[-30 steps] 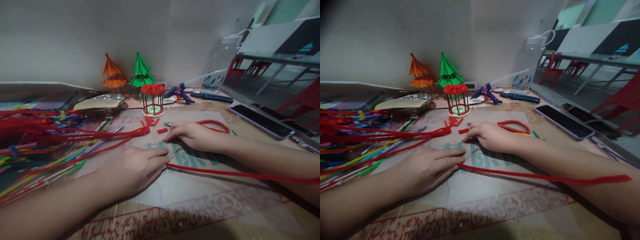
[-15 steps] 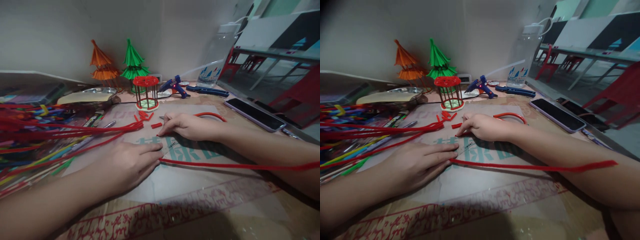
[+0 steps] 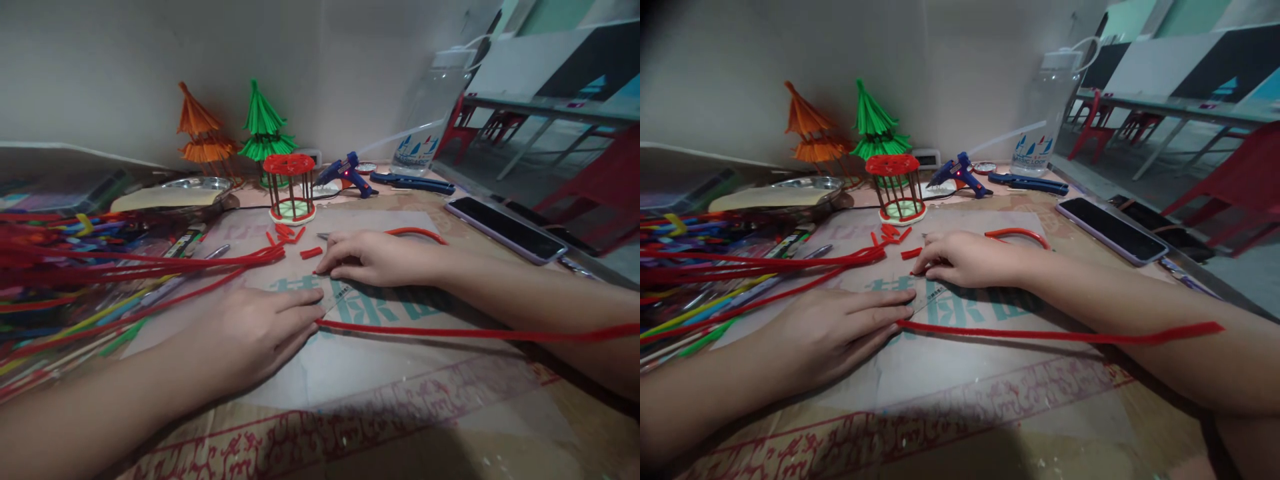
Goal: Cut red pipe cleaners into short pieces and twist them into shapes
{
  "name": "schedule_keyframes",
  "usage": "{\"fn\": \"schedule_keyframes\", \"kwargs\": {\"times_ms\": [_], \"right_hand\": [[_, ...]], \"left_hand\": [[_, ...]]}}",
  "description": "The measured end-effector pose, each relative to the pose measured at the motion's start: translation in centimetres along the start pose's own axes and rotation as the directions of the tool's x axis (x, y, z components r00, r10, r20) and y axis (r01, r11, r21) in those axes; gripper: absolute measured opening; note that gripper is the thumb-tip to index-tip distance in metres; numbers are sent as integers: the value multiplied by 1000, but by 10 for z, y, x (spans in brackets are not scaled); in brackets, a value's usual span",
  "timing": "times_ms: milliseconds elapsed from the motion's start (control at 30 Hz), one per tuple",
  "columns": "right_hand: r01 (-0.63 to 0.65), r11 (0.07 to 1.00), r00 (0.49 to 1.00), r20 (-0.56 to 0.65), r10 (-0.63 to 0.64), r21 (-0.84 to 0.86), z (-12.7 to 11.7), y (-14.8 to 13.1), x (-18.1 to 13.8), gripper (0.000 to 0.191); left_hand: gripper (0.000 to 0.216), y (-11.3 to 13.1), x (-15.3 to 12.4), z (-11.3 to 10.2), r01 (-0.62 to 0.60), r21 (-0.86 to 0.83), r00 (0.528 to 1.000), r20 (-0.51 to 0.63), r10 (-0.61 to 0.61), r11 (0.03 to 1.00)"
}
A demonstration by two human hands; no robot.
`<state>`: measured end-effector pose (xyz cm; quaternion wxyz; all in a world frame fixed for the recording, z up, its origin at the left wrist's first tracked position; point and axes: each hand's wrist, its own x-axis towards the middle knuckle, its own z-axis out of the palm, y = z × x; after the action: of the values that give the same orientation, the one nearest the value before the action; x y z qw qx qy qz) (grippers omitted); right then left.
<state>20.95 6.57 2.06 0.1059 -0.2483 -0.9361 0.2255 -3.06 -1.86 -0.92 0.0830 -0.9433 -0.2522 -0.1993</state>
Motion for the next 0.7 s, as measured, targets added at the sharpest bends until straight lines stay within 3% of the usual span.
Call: {"fn": "schedule_keyframes", "kwargs": {"times_ms": [200, 333, 433, 567, 700], "right_hand": [[-229, 965, 972, -83, 219, -130, 6, -12, 1, 12], [-350, 932, 936, 0, 352, -94, -1, -19, -1, 9], [-349, 934, 936, 10, 351, -71, -4, -16, -8, 8], [-299, 944, 954, -71, 292, -140, -5, -9, -19, 12], [-333, 935, 937, -148, 315, -119, -12, -1, -26, 9]], "left_hand": [[23, 1, 3, -1, 1, -16, 1000, -13, -1, 1000], [21, 3, 3, 0, -1, -4, 1000, -23, 0, 1000], [23, 4, 5, 0, 2, 8, 1000, -20, -2, 1000], [25, 2, 6, -3, 0, 76, 1000, 16, -1, 997], [24, -7, -1, -8, 21, 141, 999, 45, -27, 990]]}}
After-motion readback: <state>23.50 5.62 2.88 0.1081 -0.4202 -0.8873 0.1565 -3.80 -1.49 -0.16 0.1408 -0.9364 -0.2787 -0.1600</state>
